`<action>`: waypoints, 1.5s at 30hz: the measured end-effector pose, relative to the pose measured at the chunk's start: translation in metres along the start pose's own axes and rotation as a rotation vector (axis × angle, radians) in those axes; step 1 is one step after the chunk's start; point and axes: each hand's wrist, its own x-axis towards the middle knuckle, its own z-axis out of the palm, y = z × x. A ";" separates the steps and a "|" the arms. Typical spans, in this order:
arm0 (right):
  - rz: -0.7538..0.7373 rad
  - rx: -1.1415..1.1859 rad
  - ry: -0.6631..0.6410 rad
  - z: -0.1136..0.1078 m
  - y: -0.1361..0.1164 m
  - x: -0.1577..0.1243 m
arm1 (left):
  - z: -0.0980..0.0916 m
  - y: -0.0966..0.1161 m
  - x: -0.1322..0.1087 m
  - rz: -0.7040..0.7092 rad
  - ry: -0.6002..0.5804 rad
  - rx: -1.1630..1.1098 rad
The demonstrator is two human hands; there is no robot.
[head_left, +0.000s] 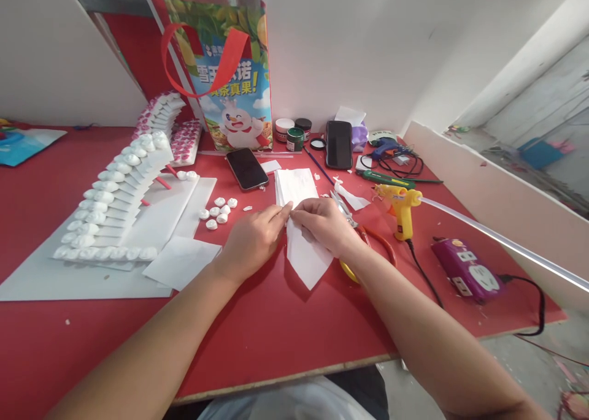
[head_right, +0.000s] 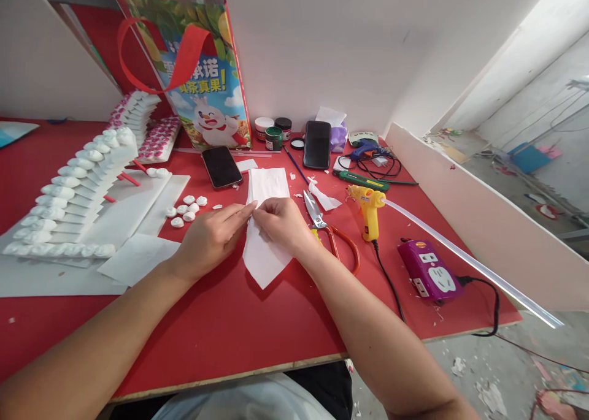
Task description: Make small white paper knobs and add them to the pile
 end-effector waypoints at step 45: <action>0.366 0.769 -0.365 -0.011 -0.002 0.007 | -0.015 0.007 0.008 -0.447 0.168 -0.717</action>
